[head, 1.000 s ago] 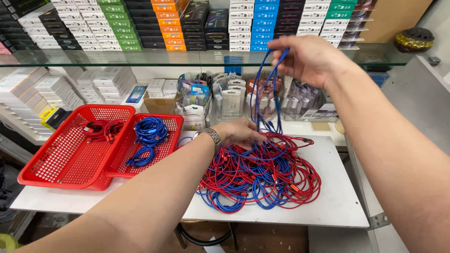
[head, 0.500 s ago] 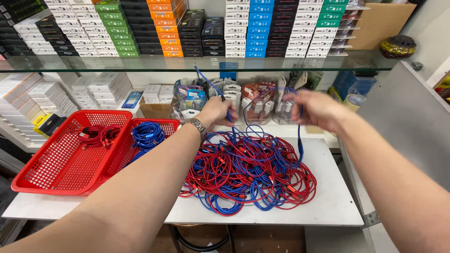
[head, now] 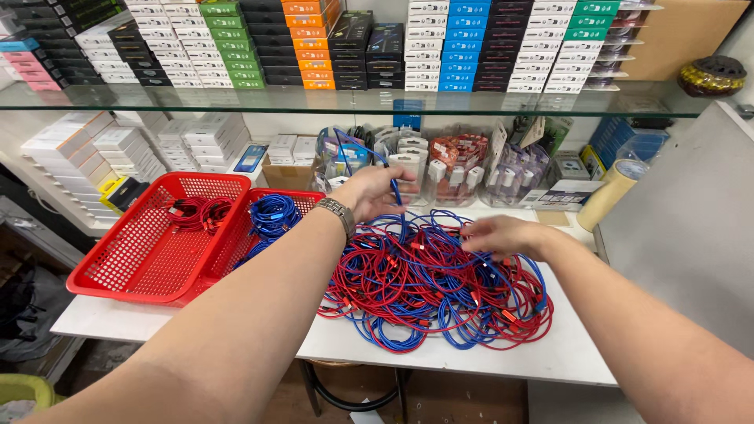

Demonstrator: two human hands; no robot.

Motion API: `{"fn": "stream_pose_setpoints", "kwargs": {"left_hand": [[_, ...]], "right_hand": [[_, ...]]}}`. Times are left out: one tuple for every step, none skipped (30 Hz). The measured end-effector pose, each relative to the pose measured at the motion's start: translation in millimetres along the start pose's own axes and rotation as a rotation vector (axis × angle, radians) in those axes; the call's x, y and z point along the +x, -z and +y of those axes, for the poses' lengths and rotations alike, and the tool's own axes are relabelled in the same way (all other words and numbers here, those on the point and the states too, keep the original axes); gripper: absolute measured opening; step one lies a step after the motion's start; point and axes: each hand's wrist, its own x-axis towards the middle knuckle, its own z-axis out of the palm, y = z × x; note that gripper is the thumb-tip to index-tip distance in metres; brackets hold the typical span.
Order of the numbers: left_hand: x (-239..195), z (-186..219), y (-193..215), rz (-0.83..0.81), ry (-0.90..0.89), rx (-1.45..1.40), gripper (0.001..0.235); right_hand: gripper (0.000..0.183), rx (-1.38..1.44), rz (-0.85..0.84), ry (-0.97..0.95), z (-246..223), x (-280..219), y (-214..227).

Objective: The person untangles and coils red and blue USB cables, then places them into red plastic baskets on a table. The person handles the cables one at a time, separating them by color and organizing them into neat bundles.

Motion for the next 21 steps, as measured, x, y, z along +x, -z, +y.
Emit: {"fn": "stream_pose_setpoints", "kwargs": {"left_hand": [[0, -1, 0, -0.013, 0.018, -0.024, 0.028], [-1, 0, -1, -0.025, 0.036, -0.047, 0.027], [-1, 2, -2, -0.039, 0.053, -0.071, 0.025], [-2, 5, -3, -0.068, 0.009, -0.163, 0.028], [-5, 9, -2, -0.095, -0.038, -0.253, 0.031], [-9, 12, 0, -0.122, -0.085, -0.343, 0.034], [-14, 12, 3, -0.111, -0.148, -0.385, 0.032], [-20, 12, 6, -0.101, -0.211, -0.427, 0.031], [-24, 12, 9, -0.092, -0.276, -0.470, 0.029], [-30, 12, 15, -0.094, -0.304, -0.569, 0.029], [-35, 11, 21, -0.102, -0.331, -0.666, 0.030], [-38, 12, 22, -0.109, -0.357, -0.764, 0.030], [-40, 12, 21, -0.101, -0.339, -0.747, 0.031], [-42, 13, 22, -0.093, -0.322, -0.730, 0.032], [-45, 13, 27, -0.078, -0.315, -0.713, 0.032], [-49, 13, 32, -0.095, -0.321, -0.713, 0.033], [-49, 13, 28, -0.127, -0.312, -0.711, 0.033], [-48, 13, 23, -0.158, -0.303, -0.709, 0.034], [-46, 10, 21, -0.107, -0.277, -0.565, 0.038], [-42, 7, 16, -0.056, -0.250, -0.422, 0.042], [-37, 4, 12, -0.005, -0.224, -0.275, 0.047]], "right_hand": [[0.058, 0.052, 0.073, 0.090, -19, 5, -9], [0.060, 0.031, 0.095, 0.195, -36, 9, -20], [0.062, 0.011, 0.118, 0.301, -50, 13, -30], [0.051, 0.062, 0.096, 0.334, -60, 14, -41], [0.042, 0.111, 0.074, 0.371, -69, 15, -48], [0.037, 0.161, 0.050, 0.407, -78, 15, -51], [0.034, 0.164, 0.053, 0.432, -85, 13, -47], [0.032, 0.167, 0.055, 0.456, -92, 10, -37], [0.031, 0.168, 0.059, 0.478, -100, 8, -27], [0.029, 0.009, 0.157, 0.480, -108, 7, -18], [0.028, -0.148, 0.260, 0.474, -111, 3, -6], [0.027, -0.306, 0.362, 0.466, -114, -3, 2], [0.026, -0.203, 0.297, 0.454, -116, -8, 5], [0.026, -0.100, 0.233, 0.440, -117, -13, 8], [0.026, -0.003, 0.164, 0.435, -121, -13, 7], [0.025, -0.112, 0.179, 0.405, -124, -13, 5], [0.025, -0.212, 0.203, 0.360, -120, -17, 4], [0.024, -0.311, 0.226, 0.313, -115, -21, 3], [0.024, -0.170, 0.196, 0.337, -112, -20, 1], [0.023, -0.029, 0.166, 0.359, -109, -17, -1], [0.023, 0.114, 0.138, 0.383, -109, -12, -2]]}}
